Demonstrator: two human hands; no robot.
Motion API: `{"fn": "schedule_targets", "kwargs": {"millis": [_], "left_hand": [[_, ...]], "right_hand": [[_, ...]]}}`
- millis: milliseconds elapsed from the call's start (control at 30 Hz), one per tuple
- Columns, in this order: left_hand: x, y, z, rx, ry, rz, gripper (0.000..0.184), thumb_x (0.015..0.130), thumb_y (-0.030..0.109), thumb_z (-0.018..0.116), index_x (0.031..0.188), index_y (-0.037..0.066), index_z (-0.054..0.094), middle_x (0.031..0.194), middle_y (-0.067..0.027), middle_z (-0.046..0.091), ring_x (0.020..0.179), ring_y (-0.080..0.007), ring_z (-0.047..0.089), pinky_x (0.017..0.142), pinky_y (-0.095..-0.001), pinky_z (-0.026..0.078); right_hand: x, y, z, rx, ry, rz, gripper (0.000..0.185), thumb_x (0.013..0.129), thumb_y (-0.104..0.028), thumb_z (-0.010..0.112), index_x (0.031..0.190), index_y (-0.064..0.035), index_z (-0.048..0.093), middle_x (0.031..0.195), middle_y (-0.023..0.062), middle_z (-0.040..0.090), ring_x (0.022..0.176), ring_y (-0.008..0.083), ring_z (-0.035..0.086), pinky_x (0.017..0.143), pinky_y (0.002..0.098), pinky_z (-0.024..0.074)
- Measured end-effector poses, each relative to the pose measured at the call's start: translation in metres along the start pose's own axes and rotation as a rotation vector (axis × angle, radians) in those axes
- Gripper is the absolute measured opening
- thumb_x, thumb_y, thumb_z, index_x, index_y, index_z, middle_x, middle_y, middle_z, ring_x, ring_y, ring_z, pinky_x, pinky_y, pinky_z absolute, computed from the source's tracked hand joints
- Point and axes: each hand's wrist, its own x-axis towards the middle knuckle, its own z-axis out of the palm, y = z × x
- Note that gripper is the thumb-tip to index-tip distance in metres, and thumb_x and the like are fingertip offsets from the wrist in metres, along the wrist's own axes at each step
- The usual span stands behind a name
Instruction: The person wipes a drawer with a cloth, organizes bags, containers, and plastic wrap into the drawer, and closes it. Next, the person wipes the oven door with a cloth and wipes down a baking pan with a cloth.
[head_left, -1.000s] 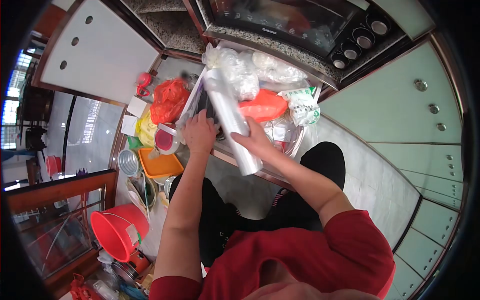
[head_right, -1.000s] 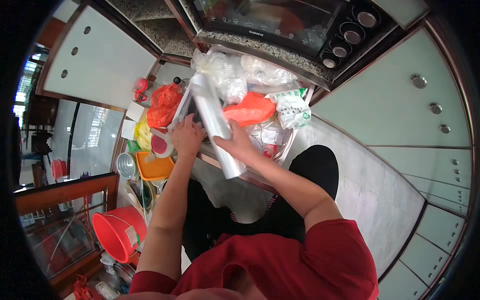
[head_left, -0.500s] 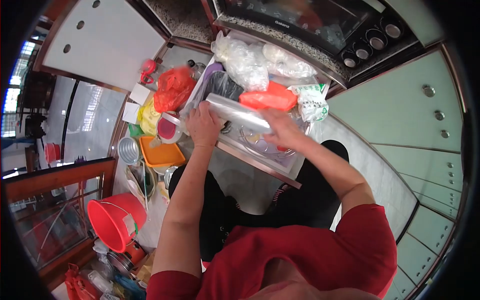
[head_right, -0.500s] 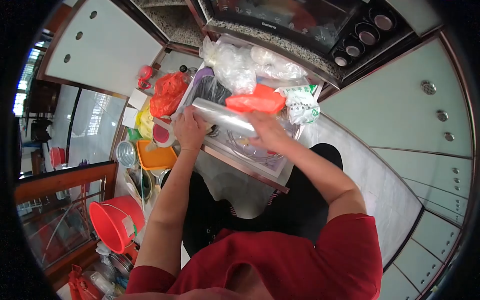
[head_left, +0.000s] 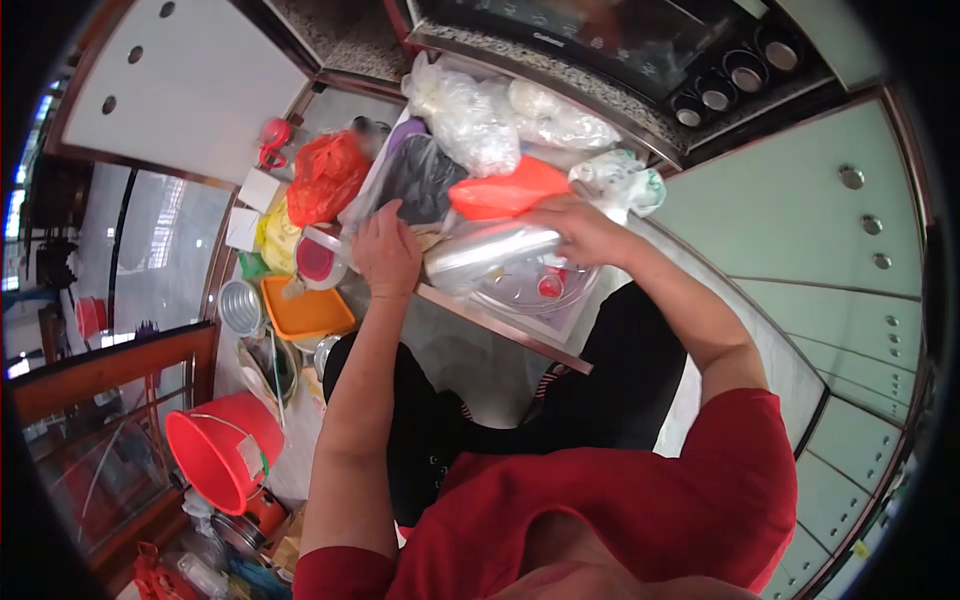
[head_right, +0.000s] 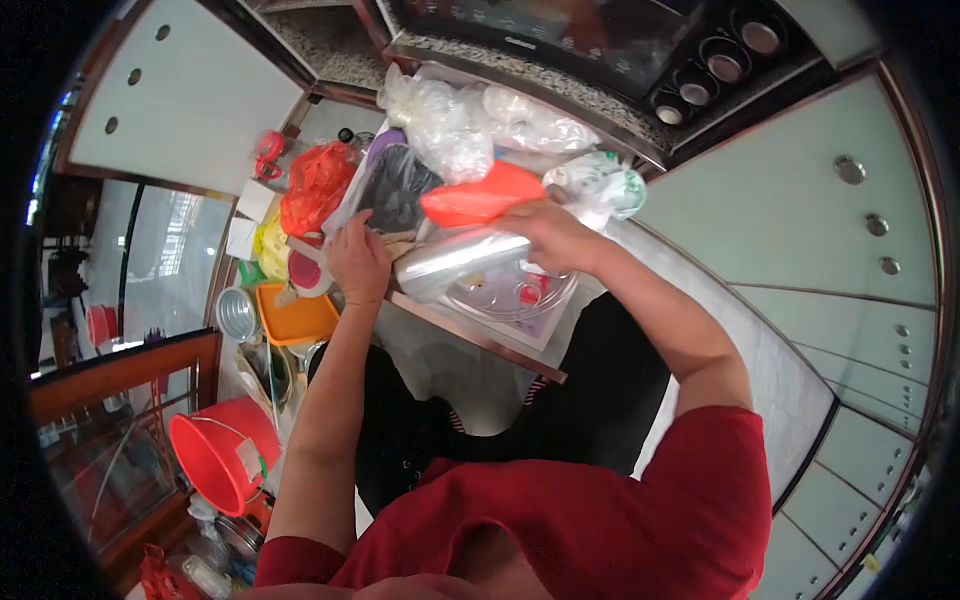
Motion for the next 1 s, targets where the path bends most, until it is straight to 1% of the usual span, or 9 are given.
{"fn": "schedule_targets", "kwargs": {"millis": [167, 400, 500, 600, 667, 733, 800, 900, 1000], "left_hand": [[-0.010, -0.004, 0.009, 0.030, -0.112, 0.079, 0.020, 0.082, 0.019, 0.061, 0.101, 0.013, 0.063, 0.080, -0.0039, 0.061, 0.076, -0.0255, 0.058, 0.066, -0.0408, 0.043], [-0.012, -0.003, 0.011, 0.007, -0.116, 0.106, 0.014, 0.083, 0.025, 0.062, 0.090, 0.013, 0.066, 0.074, -0.0039, 0.059, 0.073, -0.0248, 0.058, 0.064, -0.0398, 0.043], [-0.008, -0.004, 0.013, 0.004, -0.125, 0.118, 0.013, 0.082, 0.023, 0.063, 0.089, 0.013, 0.066, 0.075, -0.0041, 0.060, 0.072, -0.0249, 0.058, 0.063, -0.0397, 0.043], [-0.005, -0.006, 0.010, 0.015, -0.129, 0.149, 0.013, 0.081, 0.022, 0.063, 0.090, 0.013, 0.066, 0.076, -0.0043, 0.060, 0.072, -0.0250, 0.058, 0.063, -0.0397, 0.043], [-0.006, -0.007, 0.009, -0.005, -0.127, 0.158, 0.013, 0.081, 0.021, 0.063, 0.090, 0.012, 0.065, 0.076, -0.0045, 0.060, 0.072, -0.0250, 0.058, 0.063, -0.0398, 0.044], [-0.004, -0.005, 0.005, -0.033, -0.109, 0.139, 0.018, 0.080, 0.020, 0.064, 0.096, 0.012, 0.065, 0.078, -0.0050, 0.060, 0.072, -0.0255, 0.058, 0.063, -0.0406, 0.044], [0.003, 0.005, -0.007, -0.089, -0.182, 0.132, 0.026, 0.079, 0.021, 0.065, 0.104, 0.013, 0.064, 0.083, -0.0059, 0.061, 0.074, -0.0264, 0.059, 0.065, -0.0413, 0.045], [0.024, 0.032, -0.015, -0.197, -0.327, 0.158, 0.041, 0.078, 0.023, 0.067, 0.118, 0.014, 0.059, 0.096, -0.0079, 0.061, 0.082, -0.0282, 0.062, 0.071, -0.0415, 0.049], [0.043, 0.052, 0.003, -0.268, -0.388, 0.215, 0.052, 0.078, 0.024, 0.067, 0.128, 0.016, 0.053, 0.109, -0.0098, 0.060, 0.092, -0.0301, 0.063, 0.078, -0.0407, 0.051]], "right_hand": [[0.002, 0.005, 0.059, -0.338, 0.295, -0.037, 0.060, 0.070, 0.004, 0.056, 0.128, -0.0129, 0.055, 0.125, 0.0104, 0.054, 0.118, 0.0290, 0.049, 0.106, 0.0472, 0.0329], [-0.001, 0.003, 0.045, -0.350, 0.117, 0.056, 0.070, 0.072, 0.002, 0.055, 0.139, -0.0185, 0.045, 0.140, 0.0104, 0.045, 0.131, 0.0294, 0.040, 0.113, 0.0498, 0.0226], [-0.002, -0.002, 0.041, -0.328, 0.141, 0.052, 0.069, 0.071, 0.000, 0.060, 0.137, -0.0175, 0.047, 0.138, 0.0109, 0.048, 0.130, 0.0295, 0.042, 0.112, 0.0499, 0.0256], [-0.007, -0.012, 0.028, 0.024, 0.244, -0.071, 0.060, 0.073, -0.002, 0.066, 0.131, -0.0119, 0.053, 0.130, 0.0123, 0.053, 0.123, 0.0324, 0.047, 0.107, 0.0493, 0.0330], [-0.016, -0.020, -0.003, -0.194, 0.511, -0.112, 0.052, 0.075, -0.004, 0.067, 0.126, -0.0068, 0.056, 0.125, 0.0154, 0.056, 0.120, 0.0351, 0.049, 0.103, 0.0496, 0.0366], [-0.031, -0.014, -0.023, -0.447, 0.739, 0.214, 0.048, 0.075, -0.006, 0.069, 0.122, -0.0045, 0.057, 0.123, 0.0176, 0.057, 0.119, 0.0374, 0.049, 0.102, 0.0470, 0.0376], [-0.043, 0.011, -0.032, -0.382, 0.832, 0.424, 0.050, 0.073, -0.012, 0.070, 0.121, -0.0047, 0.057, 0.119, 0.0190, 0.058, 0.111, 0.0385, 0.053, 0.098, 0.0443, 0.0414], [-0.060, 0.065, -0.026, -0.090, 0.487, 0.503, 0.049, 0.074, -0.015, 0.068, 0.120, -0.0023, 0.057, 0.119, 0.0203, 0.059, 0.109, 0.0367, 0.055, 0.096, 0.0421, 0.0433], [-0.049, 0.051, -0.051, -0.007, 0.530, 0.652, 0.043, 0.075, -0.015, 0.066, 0.116, -0.0026, 0.058, 0.119, 0.0188, 0.060, 0.105, 0.0338, 0.058, 0.090, 0.0383, 0.0457]]}}
